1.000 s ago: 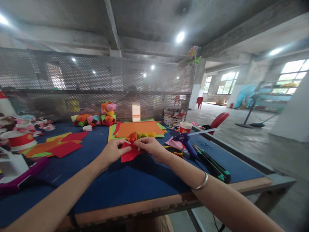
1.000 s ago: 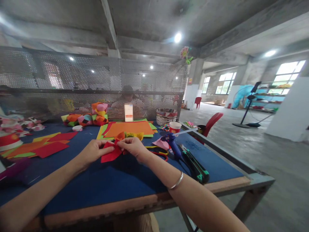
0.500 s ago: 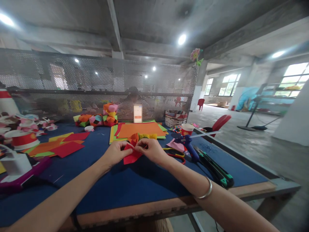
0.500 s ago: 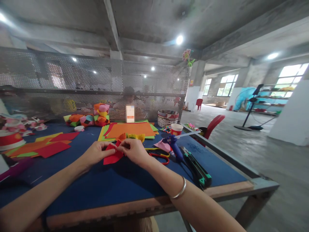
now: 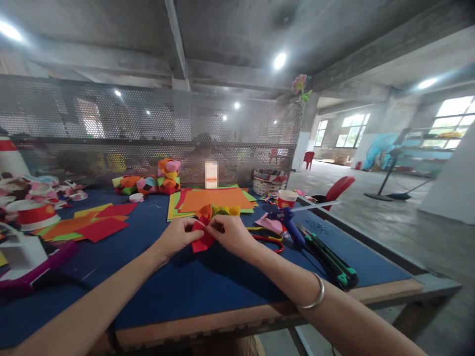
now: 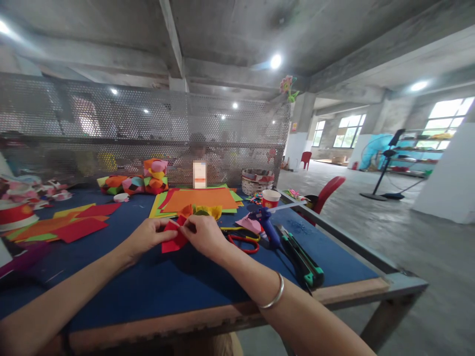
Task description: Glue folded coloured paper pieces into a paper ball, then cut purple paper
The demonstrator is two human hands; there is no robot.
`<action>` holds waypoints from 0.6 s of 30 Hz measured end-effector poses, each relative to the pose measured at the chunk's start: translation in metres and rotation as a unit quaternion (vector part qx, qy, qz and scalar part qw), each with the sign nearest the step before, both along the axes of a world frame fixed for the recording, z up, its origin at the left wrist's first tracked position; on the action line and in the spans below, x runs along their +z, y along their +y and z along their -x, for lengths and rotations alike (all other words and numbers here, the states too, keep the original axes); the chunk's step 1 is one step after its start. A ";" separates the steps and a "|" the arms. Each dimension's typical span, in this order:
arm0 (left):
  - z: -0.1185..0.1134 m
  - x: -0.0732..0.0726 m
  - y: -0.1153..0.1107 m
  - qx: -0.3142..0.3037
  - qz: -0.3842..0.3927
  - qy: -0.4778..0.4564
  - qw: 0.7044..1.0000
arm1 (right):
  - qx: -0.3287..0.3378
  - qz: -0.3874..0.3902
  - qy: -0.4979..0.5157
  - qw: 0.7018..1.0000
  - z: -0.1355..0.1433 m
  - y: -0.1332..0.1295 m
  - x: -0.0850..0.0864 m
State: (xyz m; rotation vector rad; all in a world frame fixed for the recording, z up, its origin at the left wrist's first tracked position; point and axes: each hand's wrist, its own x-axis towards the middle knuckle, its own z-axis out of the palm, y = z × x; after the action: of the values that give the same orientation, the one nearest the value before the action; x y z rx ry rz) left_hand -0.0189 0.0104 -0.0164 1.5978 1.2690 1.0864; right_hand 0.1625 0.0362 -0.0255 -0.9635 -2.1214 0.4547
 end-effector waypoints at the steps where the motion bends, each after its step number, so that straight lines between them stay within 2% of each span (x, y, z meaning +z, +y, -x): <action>1: 0.000 0.000 0.001 -0.001 -0.001 0.002 1.000 | -0.001 -0.004 -0.002 1.000 0.000 0.000 0.000; 10: 0.001 0.003 -0.001 0.036 -0.039 0.011 0.999 | 0.013 -0.005 0.006 1.000 0.002 0.004 -0.005; 14: 0.002 0.004 -0.002 0.031 -0.037 0.016 0.999 | 0.020 0.001 0.005 1.000 0.002 0.002 -0.006; 18: 0.003 0.004 -0.002 0.040 -0.070 0.048 0.996 | 0.033 0.002 -0.003 0.999 0.003 0.000 -0.008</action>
State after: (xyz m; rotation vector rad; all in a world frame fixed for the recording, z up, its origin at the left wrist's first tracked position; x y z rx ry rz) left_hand -0.0220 0.0084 -0.0127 1.7334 1.3566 1.1825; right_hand 0.1597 0.0364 -0.0334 -0.9012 -2.1638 0.4886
